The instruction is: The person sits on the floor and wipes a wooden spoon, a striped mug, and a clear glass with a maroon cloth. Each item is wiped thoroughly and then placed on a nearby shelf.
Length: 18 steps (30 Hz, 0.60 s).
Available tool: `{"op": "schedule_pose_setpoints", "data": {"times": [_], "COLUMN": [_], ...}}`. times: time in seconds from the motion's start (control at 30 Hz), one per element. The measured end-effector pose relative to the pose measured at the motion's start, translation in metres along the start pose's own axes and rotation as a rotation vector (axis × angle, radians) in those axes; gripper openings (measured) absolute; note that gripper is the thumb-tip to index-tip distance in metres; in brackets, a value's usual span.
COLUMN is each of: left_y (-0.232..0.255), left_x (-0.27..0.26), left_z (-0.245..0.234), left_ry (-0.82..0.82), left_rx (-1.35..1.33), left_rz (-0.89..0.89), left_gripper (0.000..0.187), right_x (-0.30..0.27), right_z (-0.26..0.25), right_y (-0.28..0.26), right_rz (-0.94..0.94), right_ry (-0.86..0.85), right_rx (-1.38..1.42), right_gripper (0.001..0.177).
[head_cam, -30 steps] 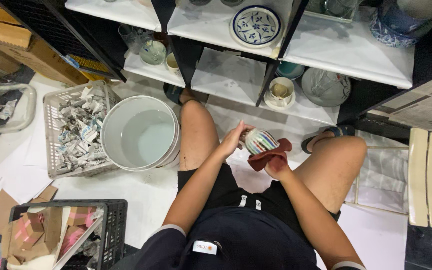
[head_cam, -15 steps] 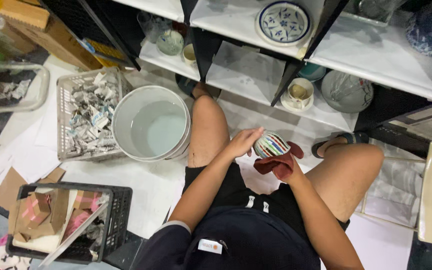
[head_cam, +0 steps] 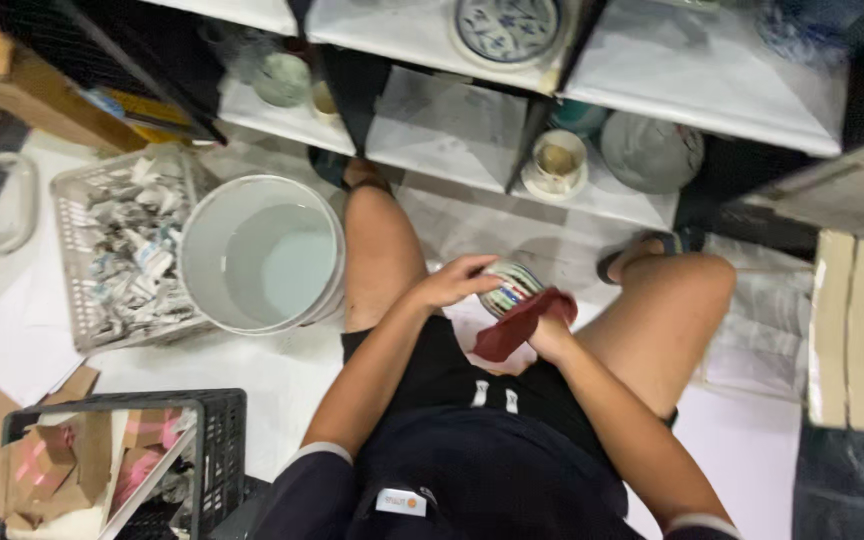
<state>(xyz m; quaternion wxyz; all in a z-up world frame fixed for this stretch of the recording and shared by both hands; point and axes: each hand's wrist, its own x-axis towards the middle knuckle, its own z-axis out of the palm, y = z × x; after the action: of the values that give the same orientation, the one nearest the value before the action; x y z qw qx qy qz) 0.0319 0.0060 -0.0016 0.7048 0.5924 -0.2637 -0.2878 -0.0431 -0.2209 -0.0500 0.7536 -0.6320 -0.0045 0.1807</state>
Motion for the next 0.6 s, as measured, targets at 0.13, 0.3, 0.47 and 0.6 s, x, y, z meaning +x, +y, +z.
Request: {"op": "schedule_pose_setpoints", "data": {"times": [0.13,0.3,0.47,0.6], "left_y": [0.007,-0.023,-0.042,-0.031], "left_x": [-0.006,0.003,0.010,0.013], "left_z": [0.007,0.023,0.018,0.011], "left_ry": [-0.125,0.204,0.376,0.543], "left_rx": [-0.124,-0.116,0.060,0.083], "left_rz": [0.185,0.054,-0.095,-0.031], "left_gripper": [0.070,0.063,0.047,0.042], "right_x": [-0.010,0.009,0.007,0.002], "right_z": [-0.018,-0.040,-0.048,-0.028], "right_y": [0.006,0.028,0.045,0.014], "right_rz": [0.174,-0.100,-0.456,-0.298], "right_ry": [-0.009,0.091,0.052,-0.238], "right_rx": [0.477,-0.181,-0.577,-0.320], "right_gripper": [0.036,0.027,0.034,0.036]}}
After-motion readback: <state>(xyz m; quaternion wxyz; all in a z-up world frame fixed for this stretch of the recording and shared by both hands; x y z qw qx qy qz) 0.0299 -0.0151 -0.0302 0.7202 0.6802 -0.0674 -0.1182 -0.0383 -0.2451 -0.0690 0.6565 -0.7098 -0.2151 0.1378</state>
